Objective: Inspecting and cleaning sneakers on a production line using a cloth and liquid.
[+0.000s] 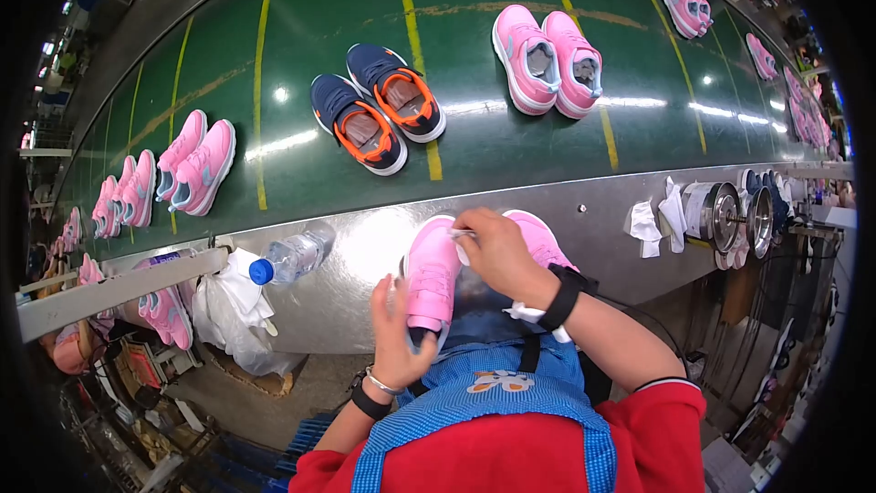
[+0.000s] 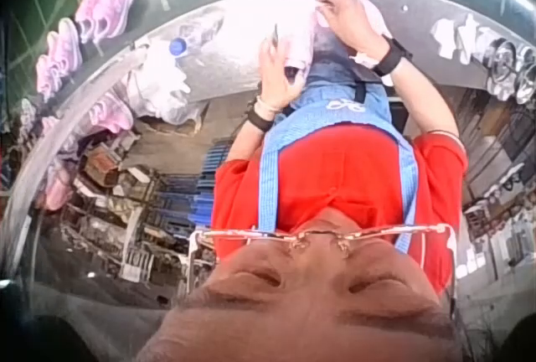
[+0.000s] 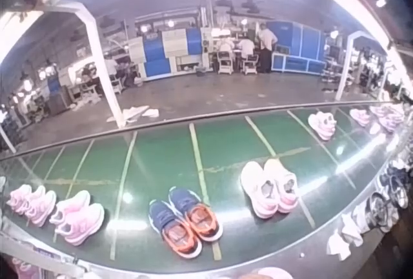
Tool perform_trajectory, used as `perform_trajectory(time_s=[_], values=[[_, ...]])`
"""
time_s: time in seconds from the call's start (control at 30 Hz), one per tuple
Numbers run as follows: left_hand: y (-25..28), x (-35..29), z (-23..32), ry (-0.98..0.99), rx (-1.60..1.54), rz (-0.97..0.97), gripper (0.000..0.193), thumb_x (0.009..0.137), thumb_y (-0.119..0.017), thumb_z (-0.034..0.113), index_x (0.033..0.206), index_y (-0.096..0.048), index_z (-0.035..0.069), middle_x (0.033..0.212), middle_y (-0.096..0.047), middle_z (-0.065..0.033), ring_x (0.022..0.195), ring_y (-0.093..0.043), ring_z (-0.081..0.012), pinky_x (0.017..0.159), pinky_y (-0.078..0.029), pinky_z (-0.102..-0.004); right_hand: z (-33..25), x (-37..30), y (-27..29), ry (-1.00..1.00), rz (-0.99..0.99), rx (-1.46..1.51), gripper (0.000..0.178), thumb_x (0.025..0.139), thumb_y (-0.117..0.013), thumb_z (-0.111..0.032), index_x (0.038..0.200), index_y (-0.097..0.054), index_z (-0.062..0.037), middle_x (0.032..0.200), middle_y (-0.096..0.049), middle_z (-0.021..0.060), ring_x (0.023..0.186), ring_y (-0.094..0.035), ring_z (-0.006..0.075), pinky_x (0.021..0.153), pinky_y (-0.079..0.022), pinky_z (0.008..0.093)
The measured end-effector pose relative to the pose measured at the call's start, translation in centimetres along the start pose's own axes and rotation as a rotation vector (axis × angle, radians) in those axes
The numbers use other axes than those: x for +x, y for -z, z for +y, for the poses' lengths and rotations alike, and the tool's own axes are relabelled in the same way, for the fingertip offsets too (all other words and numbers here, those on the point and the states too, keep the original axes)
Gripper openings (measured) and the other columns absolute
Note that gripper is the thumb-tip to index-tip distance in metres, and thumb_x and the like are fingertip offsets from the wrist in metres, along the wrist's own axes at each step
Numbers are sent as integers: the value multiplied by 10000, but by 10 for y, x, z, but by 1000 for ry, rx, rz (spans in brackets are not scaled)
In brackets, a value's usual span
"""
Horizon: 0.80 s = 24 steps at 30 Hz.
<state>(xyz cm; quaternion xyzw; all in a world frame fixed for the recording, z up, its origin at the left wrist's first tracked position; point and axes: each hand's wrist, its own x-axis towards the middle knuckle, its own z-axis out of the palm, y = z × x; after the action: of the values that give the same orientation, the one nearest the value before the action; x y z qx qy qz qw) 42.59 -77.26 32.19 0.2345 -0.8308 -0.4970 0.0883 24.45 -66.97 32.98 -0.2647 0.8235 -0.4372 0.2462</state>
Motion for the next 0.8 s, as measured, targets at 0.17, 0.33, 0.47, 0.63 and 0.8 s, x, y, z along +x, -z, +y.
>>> perform_trajectory(time_s=[0.17,0.33,0.47,0.63,0.8], values=[[-22,4,-5,-217,291,-188,547,648,-699,163,1150,-516,44,1247,-405,-175,1154,-354,-385,964,-314,-450,26,12,-41,345,-55,-424,94,694,-582,-34,777,-548,-7,779,-499,138,766,-526,309,661,-441,412],[-20,4,-12,-207,253,-121,487,663,-673,76,1128,-531,41,1213,-426,-170,1123,-379,-376,942,-345,-428,28,-3,-45,326,-105,-398,98,683,-573,-19,778,-544,-13,796,-489,139,786,-516,310,670,-439,399],[-16,3,-16,-203,235,-107,498,655,-677,67,1130,-531,39,1200,-429,-173,1117,-376,-375,939,-344,-429,31,-15,-14,34,-324,-315,156,692,-560,34,835,-605,-10,736,-538,128,707,-544,299,630,-441,364],[-15,3,-20,-214,241,-118,501,659,-679,67,1136,-530,39,1200,-428,-177,1117,-372,-378,940,-343,-426,13,15,-30,205,-18,-189,104,720,-566,-12,822,-589,-13,749,-547,129,725,-550,304,639,-450,376],[-13,5,-21,-205,236,-98,492,661,-678,59,1131,-534,37,1195,-431,-177,1112,-374,-385,932,-350,-429,26,7,-50,369,-108,-441,131,704,-598,-6,834,-602,-19,740,-557,132,687,-556,284,612,-444,333]])
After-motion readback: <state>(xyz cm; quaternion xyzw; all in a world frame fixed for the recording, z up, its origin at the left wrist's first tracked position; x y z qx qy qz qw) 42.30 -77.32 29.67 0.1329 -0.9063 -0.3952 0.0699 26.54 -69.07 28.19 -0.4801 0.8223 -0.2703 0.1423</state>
